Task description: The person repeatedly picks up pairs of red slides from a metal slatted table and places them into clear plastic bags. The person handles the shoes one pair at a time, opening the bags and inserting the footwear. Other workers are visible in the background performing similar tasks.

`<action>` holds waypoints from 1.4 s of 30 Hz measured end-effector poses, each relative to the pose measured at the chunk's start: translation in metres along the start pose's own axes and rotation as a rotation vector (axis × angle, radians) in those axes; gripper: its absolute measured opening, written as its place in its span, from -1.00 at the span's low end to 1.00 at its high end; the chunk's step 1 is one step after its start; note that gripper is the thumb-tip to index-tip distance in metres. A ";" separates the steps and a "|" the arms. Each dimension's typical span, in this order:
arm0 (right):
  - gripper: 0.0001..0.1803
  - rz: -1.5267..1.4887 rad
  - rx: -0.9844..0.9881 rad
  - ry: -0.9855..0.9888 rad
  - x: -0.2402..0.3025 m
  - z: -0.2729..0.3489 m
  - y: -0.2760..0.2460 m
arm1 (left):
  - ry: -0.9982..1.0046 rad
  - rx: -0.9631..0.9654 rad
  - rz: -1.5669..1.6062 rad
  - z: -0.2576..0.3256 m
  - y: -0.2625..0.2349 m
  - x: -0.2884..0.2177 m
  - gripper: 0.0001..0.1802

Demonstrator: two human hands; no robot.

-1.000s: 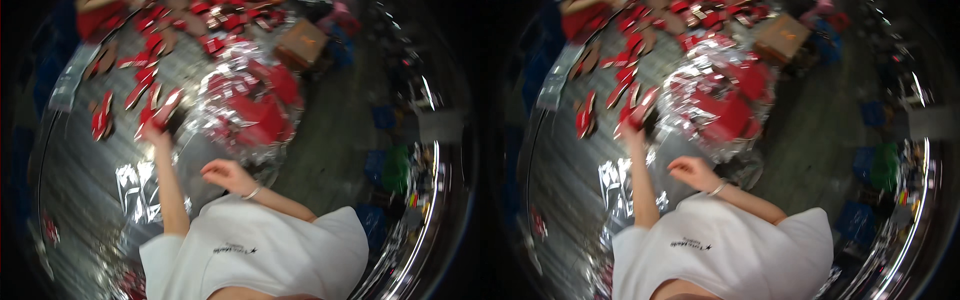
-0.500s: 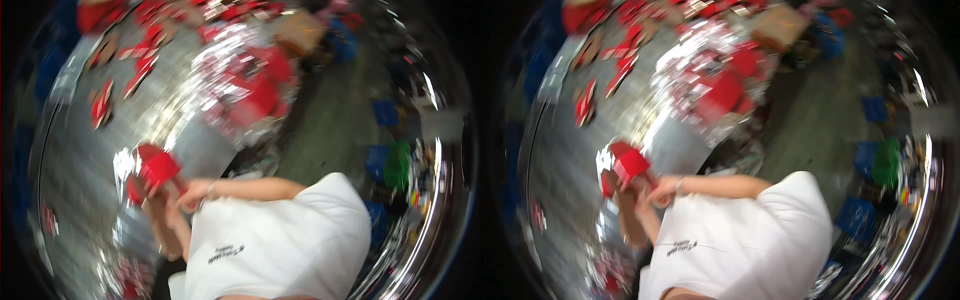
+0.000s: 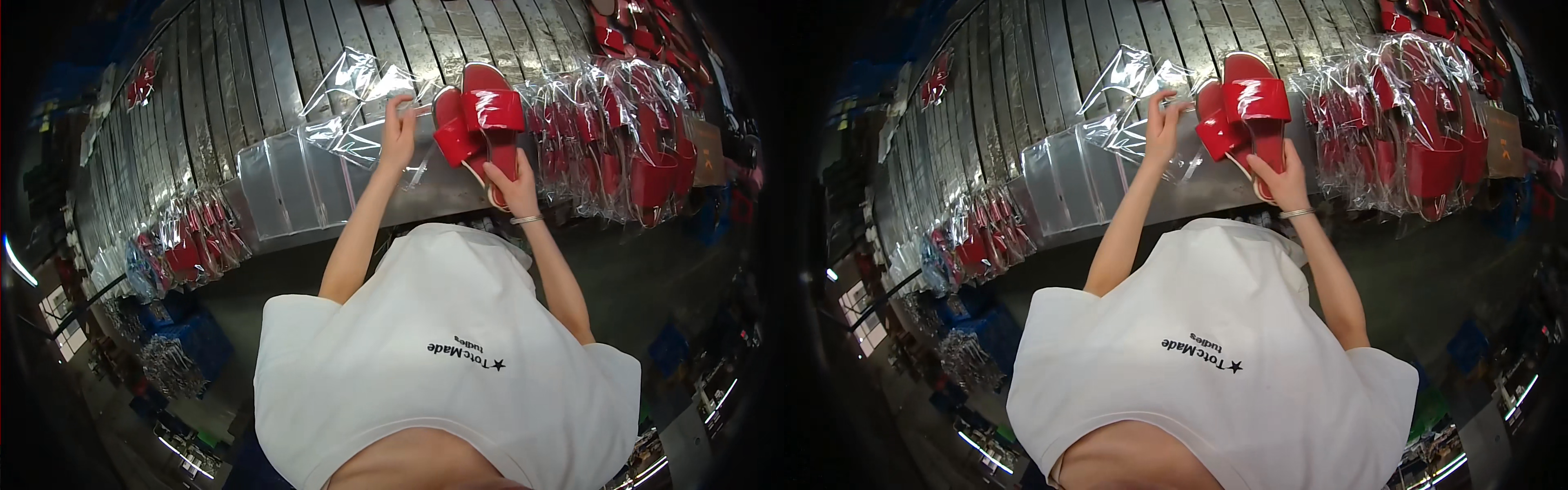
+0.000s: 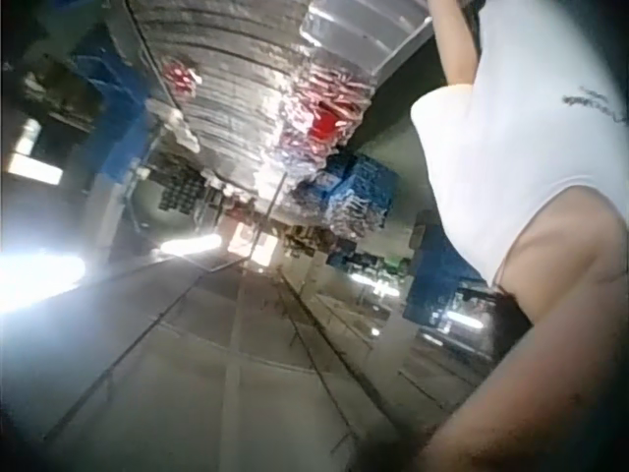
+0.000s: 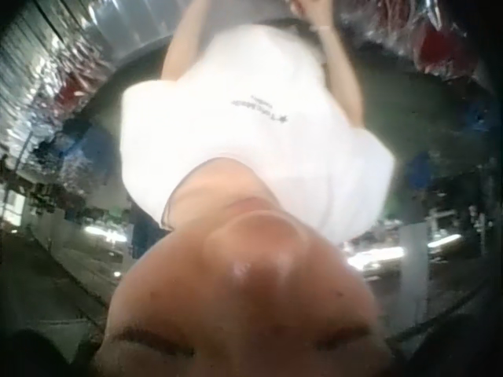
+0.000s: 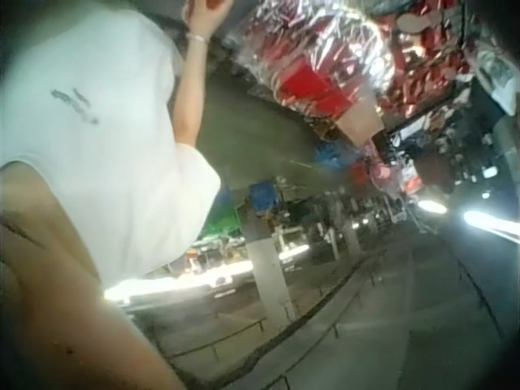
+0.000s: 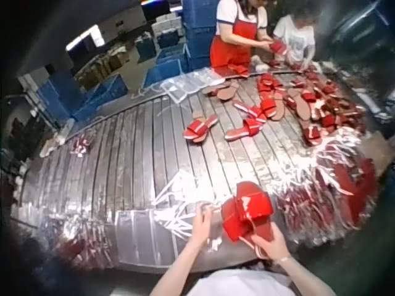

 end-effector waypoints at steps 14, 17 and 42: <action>-0.47 0.940 -0.116 0.242 -0.041 -0.009 0.000 | 0.587 0.114 -0.948 -0.016 -0.039 0.062 -0.78; -0.42 0.933 -0.069 0.281 -0.018 -0.010 0.002 | 0.074 -0.175 -0.586 -0.019 -0.058 0.071 -0.80; -0.50 0.221 -0.257 -0.082 0.047 -0.041 0.068 | 0.158 -0.092 -0.515 0.092 0.024 -0.060 -0.61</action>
Point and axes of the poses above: each hand's wrist, its own z-axis away from the middle knuckle, its own y-axis out of the palm, x = y × z, the point moved 1 cm from there along -z, towards the middle knuckle, and after that the axes turned 9 degrees about y, right-handed, at the moved point
